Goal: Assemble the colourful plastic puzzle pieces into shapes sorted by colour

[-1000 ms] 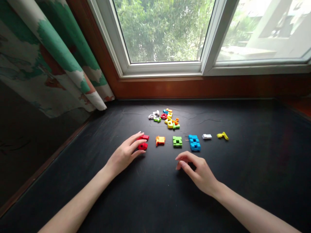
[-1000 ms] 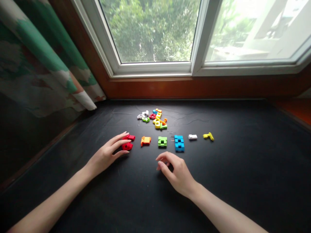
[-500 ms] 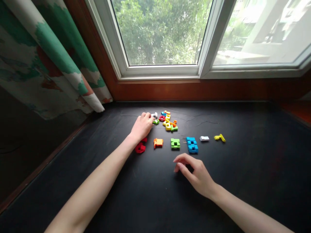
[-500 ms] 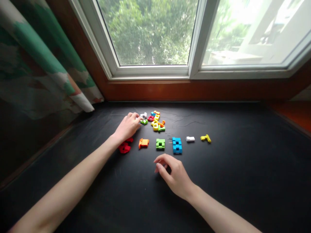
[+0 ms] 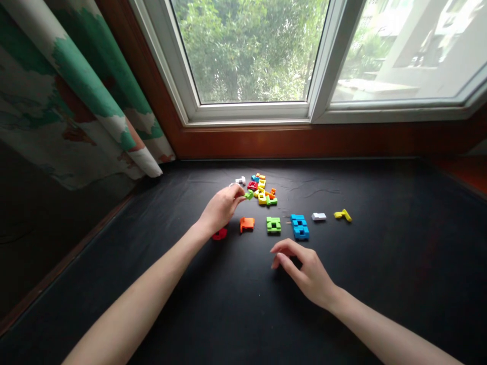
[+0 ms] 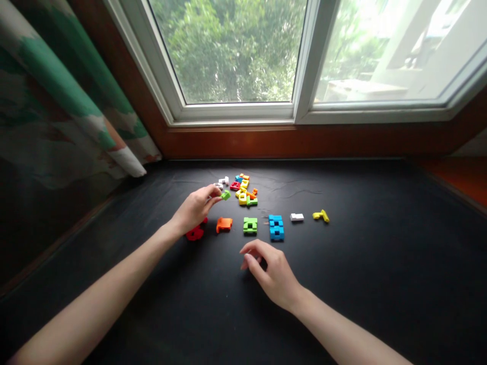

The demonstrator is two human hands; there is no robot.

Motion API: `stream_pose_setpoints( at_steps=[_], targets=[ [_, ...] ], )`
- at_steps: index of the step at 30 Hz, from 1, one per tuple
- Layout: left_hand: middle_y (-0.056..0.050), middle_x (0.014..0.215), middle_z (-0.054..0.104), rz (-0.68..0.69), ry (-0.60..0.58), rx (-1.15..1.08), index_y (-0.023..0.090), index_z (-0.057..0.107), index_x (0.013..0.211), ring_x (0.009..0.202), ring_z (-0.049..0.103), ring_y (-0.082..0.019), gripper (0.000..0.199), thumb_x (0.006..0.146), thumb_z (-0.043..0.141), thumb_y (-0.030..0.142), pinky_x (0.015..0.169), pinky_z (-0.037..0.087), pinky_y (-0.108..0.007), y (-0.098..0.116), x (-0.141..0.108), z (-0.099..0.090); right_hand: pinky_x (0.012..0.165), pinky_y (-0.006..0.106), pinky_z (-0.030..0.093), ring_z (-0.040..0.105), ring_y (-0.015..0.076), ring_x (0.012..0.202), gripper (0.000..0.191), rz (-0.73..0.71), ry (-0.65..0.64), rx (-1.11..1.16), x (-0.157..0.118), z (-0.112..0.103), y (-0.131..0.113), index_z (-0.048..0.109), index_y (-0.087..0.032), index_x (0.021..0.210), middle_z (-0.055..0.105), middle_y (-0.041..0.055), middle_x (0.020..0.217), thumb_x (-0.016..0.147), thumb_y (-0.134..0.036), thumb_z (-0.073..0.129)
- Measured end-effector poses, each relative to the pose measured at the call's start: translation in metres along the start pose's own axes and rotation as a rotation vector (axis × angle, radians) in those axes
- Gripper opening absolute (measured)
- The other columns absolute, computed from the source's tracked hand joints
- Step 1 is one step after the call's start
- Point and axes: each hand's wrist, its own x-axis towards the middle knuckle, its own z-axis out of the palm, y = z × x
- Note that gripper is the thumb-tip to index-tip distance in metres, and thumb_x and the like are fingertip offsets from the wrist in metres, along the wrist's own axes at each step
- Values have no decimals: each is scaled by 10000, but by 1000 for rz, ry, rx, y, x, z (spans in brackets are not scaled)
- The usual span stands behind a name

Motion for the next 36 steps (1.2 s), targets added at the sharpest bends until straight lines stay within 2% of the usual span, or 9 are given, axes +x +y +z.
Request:
stream_pose_setpoints(
  at_steps=[1, 3, 5, 8, 13, 20, 26, 36],
  targets=[
    [-38, 893, 699, -9, 8, -76, 180, 574, 932, 801, 670, -176, 65, 964, 540, 225, 739, 533, -278, 11, -9, -1, 711, 282, 524, 682, 172, 732, 124, 6, 12, 7, 0, 0, 1, 596, -209, 999, 711, 14, 778, 985, -269, 488],
    [-18, 818, 692, -97, 16, -523, 176, 577, 911, 748, 686, -169, 83, 944, 573, 253, 681, 548, -262, 34, -28, 1, 740, 291, 531, 683, 175, 778, 110, 2, 65, 20, 0, 2, 3, 580, -214, 1037, 712, 22, 836, 979, -258, 497],
    [-9, 791, 689, -166, -26, -837, 173, 595, 918, 702, 685, -162, 119, 922, 600, 292, 644, 555, -254, 52, -48, 7, 779, 298, 535, 674, 179, 849, 127, -20, 146, 25, 0, 3, 6, 562, -222, 1084, 697, 35, 926, 966, -245, 521],
    [-11, 785, 681, -241, -25, -1017, 161, 635, 868, 691, 673, -155, 139, 872, 651, 300, 633, 543, -243, 67, -72, 19, 795, 300, 543, 654, 179, 901, 218, -58, 219, 34, -1, 6, 11, 538, -237, 1159, 663, 41, 1005, 943, -218, 558],
    [-4, 732, 684, -311, -69, -1036, 150, 667, 816, 659, 635, -144, 131, 837, 689, 278, 624, 499, -229, 66, -87, 31, 735, 291, 551, 649, 172, 833, 265, -73, 158, 23, -1, 5, 12, 572, -249, 1174, 655, 27, 987, 917, -196, 611],
    [-18, 749, 700, -208, -67, -951, 138, 705, 803, 687, 631, -156, 126, 807, 746, 256, 674, 490, -242, 63, -89, 33, 696, 290, 546, 633, 168, 779, 249, -54, 126, 9, 0, 4, 12, 602, -242, 1148, 659, 28, 979, 905, -214, 651],
    [-39, 796, 730, -119, -36, -902, 134, 724, 847, 708, 640, -156, 97, 848, 718, 230, 683, 494, -236, 62, -90, 33, 703, 293, 542, 622, 172, 803, 201, -64, 127, -2, -1, 3, 11, 598, -242, 1134, 629, 38, 1000, 934, -229, 619],
    [-57, 861, 747, -89, -70, -864, 132, 723, 893, 757, 661, -167, 87, 876, 687, 209, 708, 499, -244, 61, -89, 34, 778, 310, 534, 641, 187, 873, 206, -42, 139, -19, -2, 3, 11, 574, -242, 1165, 638, 46, 1057, 959, -227, 567]
  ],
)
